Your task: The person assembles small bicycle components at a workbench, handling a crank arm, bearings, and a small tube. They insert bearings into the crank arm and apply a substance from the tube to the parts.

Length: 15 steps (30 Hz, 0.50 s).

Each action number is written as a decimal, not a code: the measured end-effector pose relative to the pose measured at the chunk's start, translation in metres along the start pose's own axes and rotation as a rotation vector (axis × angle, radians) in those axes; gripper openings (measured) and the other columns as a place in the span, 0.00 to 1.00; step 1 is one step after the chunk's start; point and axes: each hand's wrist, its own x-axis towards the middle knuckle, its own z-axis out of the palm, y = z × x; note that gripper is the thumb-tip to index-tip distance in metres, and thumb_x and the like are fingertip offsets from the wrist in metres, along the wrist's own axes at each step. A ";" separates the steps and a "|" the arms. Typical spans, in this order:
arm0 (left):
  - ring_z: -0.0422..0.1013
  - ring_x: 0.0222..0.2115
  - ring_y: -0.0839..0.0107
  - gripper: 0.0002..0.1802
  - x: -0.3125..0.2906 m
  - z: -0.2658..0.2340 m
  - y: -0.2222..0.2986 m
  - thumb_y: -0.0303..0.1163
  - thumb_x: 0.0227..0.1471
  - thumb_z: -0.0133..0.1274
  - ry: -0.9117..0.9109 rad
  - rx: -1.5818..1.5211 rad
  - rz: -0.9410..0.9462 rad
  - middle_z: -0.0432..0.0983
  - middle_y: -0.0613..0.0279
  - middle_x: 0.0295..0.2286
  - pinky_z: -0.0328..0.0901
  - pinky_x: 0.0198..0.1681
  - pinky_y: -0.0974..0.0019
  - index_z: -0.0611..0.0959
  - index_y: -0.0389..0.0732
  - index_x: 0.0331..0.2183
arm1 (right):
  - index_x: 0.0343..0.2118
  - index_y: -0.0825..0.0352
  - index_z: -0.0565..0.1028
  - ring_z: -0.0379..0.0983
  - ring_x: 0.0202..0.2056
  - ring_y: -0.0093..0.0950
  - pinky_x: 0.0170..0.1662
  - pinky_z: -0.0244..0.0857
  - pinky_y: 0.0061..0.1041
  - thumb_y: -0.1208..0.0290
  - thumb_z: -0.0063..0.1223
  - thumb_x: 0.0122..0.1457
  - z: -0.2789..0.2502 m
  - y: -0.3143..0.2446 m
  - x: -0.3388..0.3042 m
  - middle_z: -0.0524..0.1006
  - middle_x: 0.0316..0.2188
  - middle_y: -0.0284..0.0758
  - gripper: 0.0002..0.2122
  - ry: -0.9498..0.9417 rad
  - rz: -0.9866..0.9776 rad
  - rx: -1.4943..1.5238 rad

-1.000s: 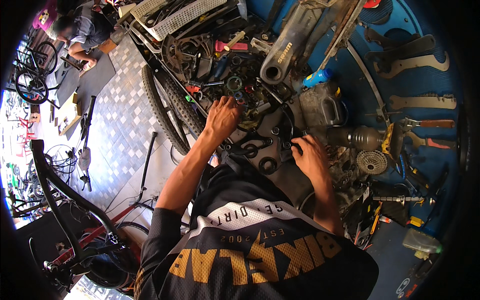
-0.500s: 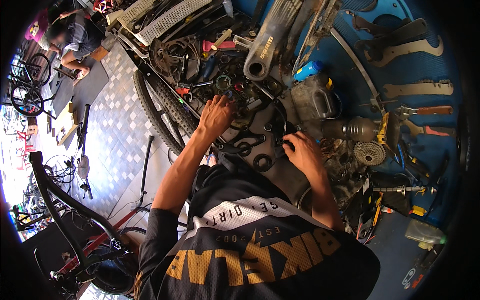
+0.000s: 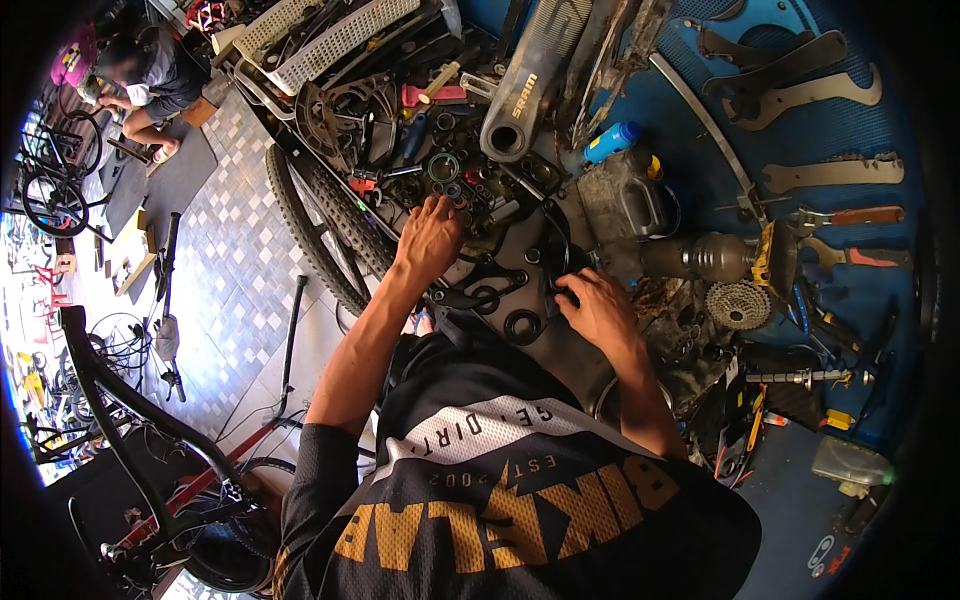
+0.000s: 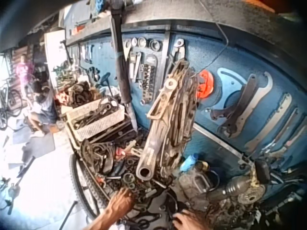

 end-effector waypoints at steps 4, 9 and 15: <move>0.72 0.50 0.53 0.12 -0.001 0.000 0.001 0.28 0.48 0.63 0.011 0.003 0.014 0.76 0.52 0.43 0.69 0.51 0.53 0.85 0.40 0.37 | 0.46 0.60 0.82 0.77 0.47 0.40 0.53 0.70 0.42 0.63 0.64 0.62 0.000 -0.001 0.000 0.80 0.39 0.36 0.12 -0.014 -0.031 0.013; 0.71 0.51 0.53 0.11 -0.002 -0.010 0.009 0.29 0.53 0.62 -0.007 0.002 -0.012 0.77 0.53 0.45 0.69 0.53 0.52 0.86 0.40 0.39 | 0.46 0.62 0.82 0.77 0.47 0.40 0.52 0.70 0.40 0.63 0.64 0.62 -0.001 -0.004 0.002 0.80 0.39 0.36 0.12 -0.008 -0.041 0.009; 0.73 0.50 0.53 0.15 -0.021 -0.047 0.019 0.33 0.55 0.66 0.051 -0.157 -0.135 0.78 0.55 0.46 0.69 0.54 0.53 0.88 0.41 0.44 | 0.45 0.62 0.82 0.77 0.46 0.41 0.51 0.71 0.42 0.65 0.62 0.63 -0.005 -0.013 0.026 0.80 0.39 0.38 0.10 0.077 -0.074 0.030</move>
